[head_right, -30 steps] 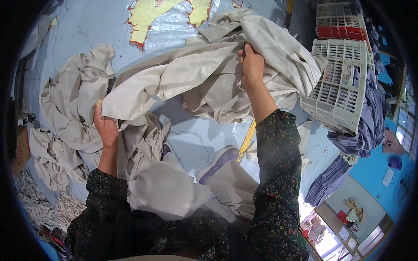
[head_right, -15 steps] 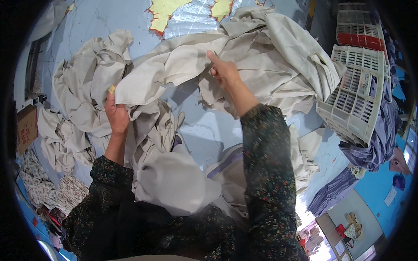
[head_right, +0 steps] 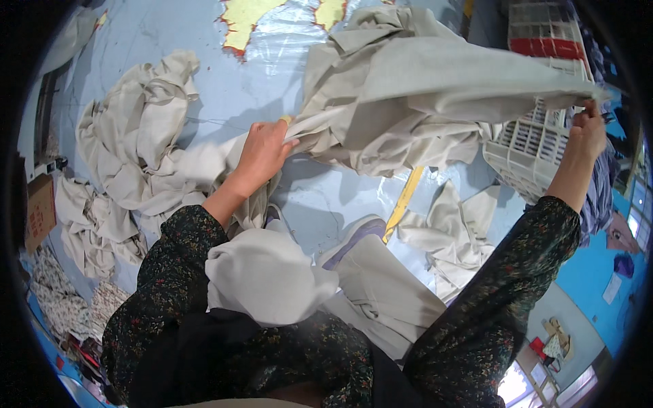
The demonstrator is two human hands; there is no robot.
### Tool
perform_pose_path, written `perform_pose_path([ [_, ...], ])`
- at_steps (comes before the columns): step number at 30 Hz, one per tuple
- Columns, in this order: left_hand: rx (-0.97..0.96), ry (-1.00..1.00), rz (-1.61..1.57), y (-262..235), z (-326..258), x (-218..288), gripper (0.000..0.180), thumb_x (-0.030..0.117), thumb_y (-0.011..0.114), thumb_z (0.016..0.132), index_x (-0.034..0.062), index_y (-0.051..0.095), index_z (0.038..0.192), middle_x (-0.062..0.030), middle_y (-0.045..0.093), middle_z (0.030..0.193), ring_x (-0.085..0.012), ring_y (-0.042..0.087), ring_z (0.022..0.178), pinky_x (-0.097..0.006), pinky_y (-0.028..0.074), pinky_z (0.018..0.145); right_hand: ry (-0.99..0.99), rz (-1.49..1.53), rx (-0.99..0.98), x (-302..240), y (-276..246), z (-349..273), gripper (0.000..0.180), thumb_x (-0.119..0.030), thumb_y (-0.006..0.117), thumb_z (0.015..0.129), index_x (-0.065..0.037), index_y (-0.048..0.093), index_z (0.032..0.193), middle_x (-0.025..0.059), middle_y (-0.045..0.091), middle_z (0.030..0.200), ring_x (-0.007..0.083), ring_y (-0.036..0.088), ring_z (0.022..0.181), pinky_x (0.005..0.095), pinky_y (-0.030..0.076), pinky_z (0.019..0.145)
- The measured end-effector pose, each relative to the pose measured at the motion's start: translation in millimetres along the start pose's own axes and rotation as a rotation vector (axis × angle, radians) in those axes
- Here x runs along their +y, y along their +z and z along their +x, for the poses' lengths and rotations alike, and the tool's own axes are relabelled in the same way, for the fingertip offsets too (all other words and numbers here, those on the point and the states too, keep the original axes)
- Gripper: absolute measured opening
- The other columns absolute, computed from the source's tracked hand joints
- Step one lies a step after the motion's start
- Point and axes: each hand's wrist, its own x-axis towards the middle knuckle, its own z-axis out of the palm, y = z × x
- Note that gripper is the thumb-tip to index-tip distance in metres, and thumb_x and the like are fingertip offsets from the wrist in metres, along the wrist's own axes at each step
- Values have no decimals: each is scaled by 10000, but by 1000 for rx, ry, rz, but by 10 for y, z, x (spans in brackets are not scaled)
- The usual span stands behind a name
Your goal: Trimming loose threads and preparing fabric pieces using nippers.
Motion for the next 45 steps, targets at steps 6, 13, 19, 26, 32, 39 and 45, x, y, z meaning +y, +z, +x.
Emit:
perform_pose_path([
  [6,16,-7,-80,-127,-132,70,138,65,668,809,4,560,869,-166,643,800,-380,610,806,-449,447,791,-61,-550,-91,948,1248,-2063,318,-318,513,990,-54,687,959,3,472,653,104,457,608,265,369,556],
  [13,88,2,-86,-166,-117,170,139,52,665,805,6,539,842,-174,626,787,-387,602,791,-450,447,784,845,-479,-682,1425,1711,-3574,475,-503,463,1016,-101,599,803,-79,344,571,58,231,484,264,176,462],
  [19,55,-57,-107,-188,-229,154,120,66,620,865,7,572,958,-193,608,838,-409,569,839,-472,444,781,956,-368,-720,1445,1896,-3692,458,-483,431,1035,-109,576,814,-79,320,569,62,205,479,263,168,462],
  [26,90,-33,-108,-213,-273,211,124,50,620,857,6,573,963,-190,606,847,-408,563,840,-471,441,777,756,-310,-669,1485,1981,-3662,425,-464,564,986,-97,572,772,-65,440,614,42,346,537,216,261,503],
  [32,274,144,-129,-366,-27,441,125,13,645,773,5,556,861,-163,586,815,-370,577,808,-447,435,758,568,-116,-730,1338,2266,-3621,266,-277,739,916,-105,604,763,-29,583,647,13,402,519,190,270,497],
  [39,244,77,-59,-384,-234,341,134,34,662,775,14,546,839,-151,594,791,-357,584,770,-429,441,729,813,-288,-742,1142,1928,-3676,483,-513,480,1020,-73,616,874,-42,462,584,43,285,472,232,198,443],
  [45,226,66,-29,-356,-326,336,139,46,670,779,19,548,840,-145,600,772,-355,593,762,-423,442,727,883,-309,-694,1242,1808,-3779,491,-499,434,1037,-72,596,856,-60,386,574,53,249,471,242,175,445],
])
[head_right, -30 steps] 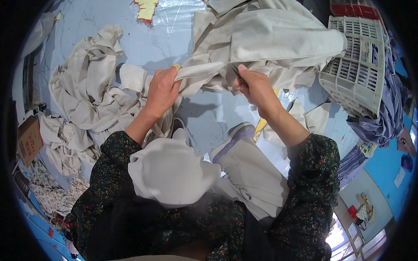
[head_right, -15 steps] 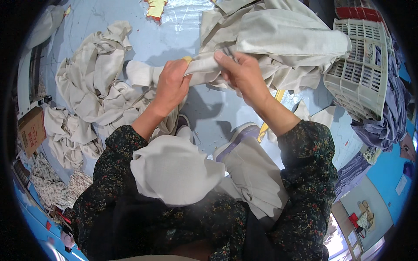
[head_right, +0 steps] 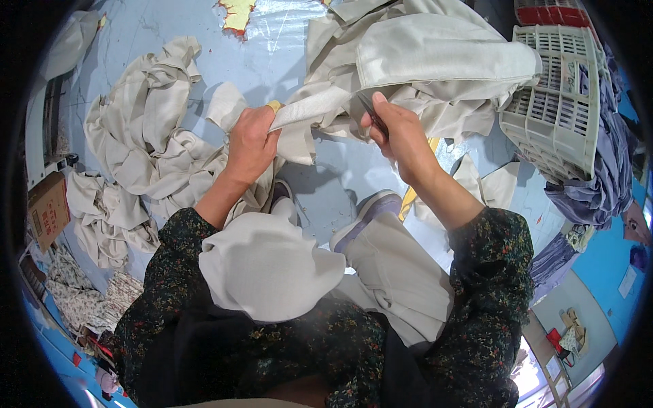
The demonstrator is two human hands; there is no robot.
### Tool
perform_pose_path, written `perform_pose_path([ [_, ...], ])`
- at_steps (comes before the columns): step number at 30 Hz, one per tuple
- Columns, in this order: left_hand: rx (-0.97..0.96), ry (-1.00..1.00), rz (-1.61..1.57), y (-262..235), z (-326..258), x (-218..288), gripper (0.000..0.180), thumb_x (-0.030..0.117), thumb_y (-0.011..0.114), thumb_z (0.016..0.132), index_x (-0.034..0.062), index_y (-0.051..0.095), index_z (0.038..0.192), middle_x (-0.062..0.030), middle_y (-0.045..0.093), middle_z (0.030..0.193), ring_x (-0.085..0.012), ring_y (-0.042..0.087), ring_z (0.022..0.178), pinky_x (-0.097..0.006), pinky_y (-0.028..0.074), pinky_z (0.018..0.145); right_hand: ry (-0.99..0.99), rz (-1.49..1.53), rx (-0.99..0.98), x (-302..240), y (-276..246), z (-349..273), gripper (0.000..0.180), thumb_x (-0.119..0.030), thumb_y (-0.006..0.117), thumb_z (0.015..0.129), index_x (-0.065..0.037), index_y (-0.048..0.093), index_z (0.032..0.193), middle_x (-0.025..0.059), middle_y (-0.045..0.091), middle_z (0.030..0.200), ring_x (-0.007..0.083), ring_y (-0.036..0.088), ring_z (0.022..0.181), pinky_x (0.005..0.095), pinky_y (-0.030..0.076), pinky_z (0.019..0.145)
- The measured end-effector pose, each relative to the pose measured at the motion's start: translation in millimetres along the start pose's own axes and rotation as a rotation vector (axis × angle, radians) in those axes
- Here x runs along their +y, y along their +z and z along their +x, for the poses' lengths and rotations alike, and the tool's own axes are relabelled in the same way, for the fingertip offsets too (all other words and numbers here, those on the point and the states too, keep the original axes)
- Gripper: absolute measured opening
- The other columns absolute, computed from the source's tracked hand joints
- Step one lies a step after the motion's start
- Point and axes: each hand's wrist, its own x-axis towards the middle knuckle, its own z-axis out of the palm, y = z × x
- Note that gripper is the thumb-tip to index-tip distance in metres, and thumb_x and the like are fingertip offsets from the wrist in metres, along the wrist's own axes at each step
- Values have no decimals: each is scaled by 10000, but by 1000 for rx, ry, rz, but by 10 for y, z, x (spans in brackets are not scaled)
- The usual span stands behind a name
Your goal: Trimming loose threads and preparing fabric pieces using nippers.
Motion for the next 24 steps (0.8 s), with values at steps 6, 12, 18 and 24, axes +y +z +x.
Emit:
perform_pose_path([
  [6,-20,-2,4,11,-7,3,146,39,672,767,21,547,842,-146,596,782,-355,592,767,-427,441,729,-105,-63,4,-31,7,170,461,-500,505,1013,-88,596,825,-59,419,602,46,328,532,224,239,485],
  [12,-12,-44,5,-9,-27,-16,160,24,668,756,16,566,880,-149,600,812,-362,592,784,-437,447,736,-125,65,-10,-61,18,91,459,-516,586,971,-76,645,853,-69,444,617,27,352,529,201,254,485],
  [18,254,130,-55,-153,423,352,614,233,805,724,24,599,1263,-134,646,1039,-307,571,1125,-454,394,977,-593,-55,106,-617,-102,173,231,-280,699,933,-52,699,965,-14,608,677,45,480,577,196,373,513],
  [24,-192,26,121,281,-7,-459,669,383,780,777,77,584,1340,-126,660,1076,-284,557,1169,-489,333,1054,-1040,383,622,-1762,-2068,-461,248,-139,614,984,51,652,1138,173,706,1017,219,695,915,310,558,842],
])
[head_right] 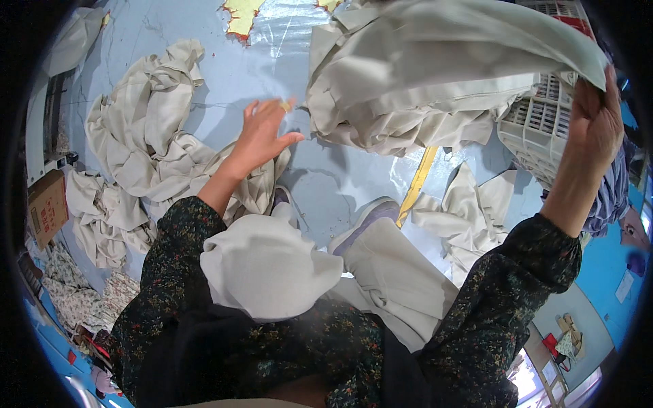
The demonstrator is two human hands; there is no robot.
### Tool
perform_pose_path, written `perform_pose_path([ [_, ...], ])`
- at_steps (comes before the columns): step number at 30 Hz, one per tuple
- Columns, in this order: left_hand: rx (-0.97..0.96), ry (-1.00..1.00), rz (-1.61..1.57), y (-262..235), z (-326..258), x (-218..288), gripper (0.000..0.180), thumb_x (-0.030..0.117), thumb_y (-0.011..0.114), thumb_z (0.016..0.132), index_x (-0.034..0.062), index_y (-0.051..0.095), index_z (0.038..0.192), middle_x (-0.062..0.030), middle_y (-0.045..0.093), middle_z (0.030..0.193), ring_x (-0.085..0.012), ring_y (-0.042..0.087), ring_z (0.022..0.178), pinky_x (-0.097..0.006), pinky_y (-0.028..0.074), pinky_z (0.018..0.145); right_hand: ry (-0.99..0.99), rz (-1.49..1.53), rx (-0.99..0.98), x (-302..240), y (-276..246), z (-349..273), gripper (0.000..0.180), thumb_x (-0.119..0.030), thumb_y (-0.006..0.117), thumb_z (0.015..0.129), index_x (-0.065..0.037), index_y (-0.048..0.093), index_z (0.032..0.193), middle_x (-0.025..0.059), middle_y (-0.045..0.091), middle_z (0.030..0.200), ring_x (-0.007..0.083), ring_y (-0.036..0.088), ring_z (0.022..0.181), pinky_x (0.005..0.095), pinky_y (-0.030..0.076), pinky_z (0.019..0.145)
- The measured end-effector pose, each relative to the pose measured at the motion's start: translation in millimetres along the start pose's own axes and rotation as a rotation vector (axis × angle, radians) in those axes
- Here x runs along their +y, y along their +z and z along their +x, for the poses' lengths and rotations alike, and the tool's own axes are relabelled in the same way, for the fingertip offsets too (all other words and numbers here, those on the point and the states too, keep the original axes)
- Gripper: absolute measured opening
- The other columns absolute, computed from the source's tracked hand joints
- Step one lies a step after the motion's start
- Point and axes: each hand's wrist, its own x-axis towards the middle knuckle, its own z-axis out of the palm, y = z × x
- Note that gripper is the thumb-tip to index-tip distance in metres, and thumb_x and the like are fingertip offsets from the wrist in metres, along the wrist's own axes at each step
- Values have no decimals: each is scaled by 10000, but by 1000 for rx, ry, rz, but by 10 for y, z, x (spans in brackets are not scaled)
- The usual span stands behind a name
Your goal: Trimming loose threads and preparing fabric pieces using nippers.
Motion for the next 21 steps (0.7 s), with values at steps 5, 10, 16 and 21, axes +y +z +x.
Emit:
perform_pose_path([
  [5,-369,-142,-242,335,64,161,380,329,706,854,57,653,1114,-117,688,950,-304,640,992,-479,441,893,260,-318,180,582,-729,323,368,-384,731,917,-83,579,770,-40,461,623,56,358,487,226,250,432],
  [10,-320,-107,49,222,-520,-111,326,349,696,856,61,637,998,-111,645,904,-332,625,907,-455,453,808,-30,-358,-234,1134,257,-804,250,-183,637,985,-31,681,1179,-64,622,826,-13,450,661,144,345,576],
  [16,-400,-536,75,-22,-1199,-633,316,359,676,874,50,616,895,-138,616,764,-358,616,737,-458,479,698,267,-497,-766,1394,948,-1574,149,-41,672,884,-29,708,1028,-26,673,899,10,490,692,175,388,616],
  [21,-86,-466,-628,-638,-378,-351,323,279,595,962,-9,545,823,-109,517,688,-191,438,634,-342,421,615,761,-380,-849,1565,1112,-2011,361,-60,714,854,-48,667,1212,-39,597,771,23,450,605,191,327,531],
])
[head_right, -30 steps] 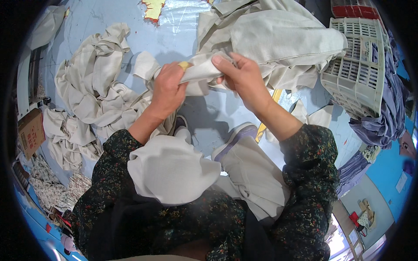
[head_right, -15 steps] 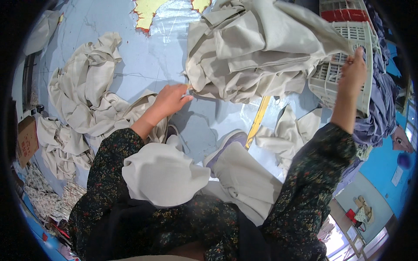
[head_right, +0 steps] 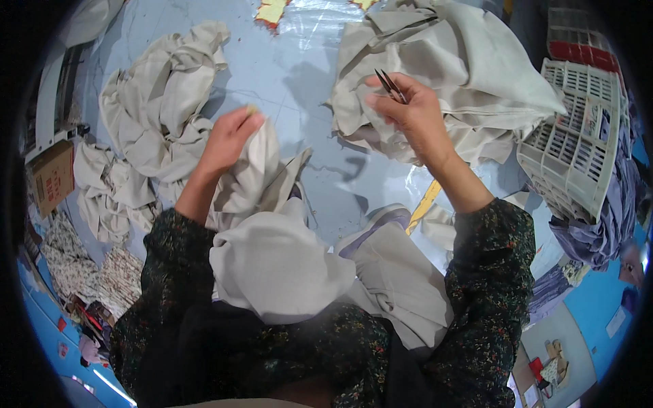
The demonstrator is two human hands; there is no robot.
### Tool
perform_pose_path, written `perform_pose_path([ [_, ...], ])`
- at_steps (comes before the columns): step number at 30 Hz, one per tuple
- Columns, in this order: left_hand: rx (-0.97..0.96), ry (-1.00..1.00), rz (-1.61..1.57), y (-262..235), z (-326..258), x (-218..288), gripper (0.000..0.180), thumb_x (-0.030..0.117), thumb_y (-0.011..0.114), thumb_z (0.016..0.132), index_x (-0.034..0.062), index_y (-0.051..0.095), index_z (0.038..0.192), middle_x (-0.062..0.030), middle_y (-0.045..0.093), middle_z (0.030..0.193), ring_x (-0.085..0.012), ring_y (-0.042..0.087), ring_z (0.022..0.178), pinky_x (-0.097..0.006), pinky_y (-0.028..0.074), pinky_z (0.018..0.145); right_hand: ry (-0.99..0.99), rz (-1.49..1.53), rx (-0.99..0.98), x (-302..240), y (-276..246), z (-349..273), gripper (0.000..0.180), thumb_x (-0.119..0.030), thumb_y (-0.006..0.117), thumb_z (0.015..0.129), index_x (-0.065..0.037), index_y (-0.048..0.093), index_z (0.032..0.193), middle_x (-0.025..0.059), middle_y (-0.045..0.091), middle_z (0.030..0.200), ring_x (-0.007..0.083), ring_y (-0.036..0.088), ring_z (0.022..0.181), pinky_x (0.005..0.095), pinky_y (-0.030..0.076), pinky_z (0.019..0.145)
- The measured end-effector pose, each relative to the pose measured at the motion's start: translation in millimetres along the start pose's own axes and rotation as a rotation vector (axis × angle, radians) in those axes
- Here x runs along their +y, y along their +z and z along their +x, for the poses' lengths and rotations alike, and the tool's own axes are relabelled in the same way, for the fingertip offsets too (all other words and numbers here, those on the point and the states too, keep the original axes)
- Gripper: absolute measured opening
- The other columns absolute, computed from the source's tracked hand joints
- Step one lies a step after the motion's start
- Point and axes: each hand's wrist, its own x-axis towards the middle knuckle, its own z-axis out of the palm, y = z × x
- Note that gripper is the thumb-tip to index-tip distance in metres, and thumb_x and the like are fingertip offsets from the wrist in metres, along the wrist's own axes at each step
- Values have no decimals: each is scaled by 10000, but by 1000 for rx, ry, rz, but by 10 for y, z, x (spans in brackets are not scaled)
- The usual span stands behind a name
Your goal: Trimming loose threads and preparing fabric pieces using nippers.
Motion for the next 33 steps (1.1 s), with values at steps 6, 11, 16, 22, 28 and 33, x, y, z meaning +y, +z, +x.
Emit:
perform_pose_path([
  [6,51,216,-266,-128,551,1033,263,258,560,1034,28,660,956,98,560,818,-16,477,769,-209,410,693,71,399,-402,-114,684,55,472,-205,745,865,-41,583,1277,4,636,724,37,357,497,205,276,482],
  [11,315,527,-384,-213,739,1047,296,256,497,1043,11,658,1084,-43,686,929,-186,627,865,-311,473,802,-270,350,-88,-540,121,74,117,-207,655,953,-105,665,898,-5,681,756,23,370,535,182,287,519],
  [16,-133,277,448,-73,423,401,322,307,530,1013,-2,569,931,-217,623,859,-405,592,873,-448,450,770,-634,295,70,-1243,-1485,-430,195,-153,538,1020,-28,666,1098,-27,590,742,17,333,539,173,267,551],
  [22,-19,281,114,589,469,759,384,338,555,1008,-9,516,846,-250,550,684,-464,544,686,-493,426,612,-502,6,1057,-969,-2108,-341,224,-202,613,997,-12,683,1092,-79,504,729,8,325,570,206,227,491],
  [28,29,263,170,542,311,675,372,333,521,1023,4,524,850,-243,540,649,-466,540,668,-507,421,609,9,-119,122,-568,-218,-394,467,-486,484,1013,-69,667,912,-84,361,617,32,248,523,231,163,483],
  [33,-8,269,229,537,228,760,370,340,518,1020,0,536,876,-233,566,681,-446,561,695,-506,432,637,236,98,110,-189,-208,-92,419,-447,512,1010,-82,637,845,-65,427,626,52,299,523,231,220,486],
])
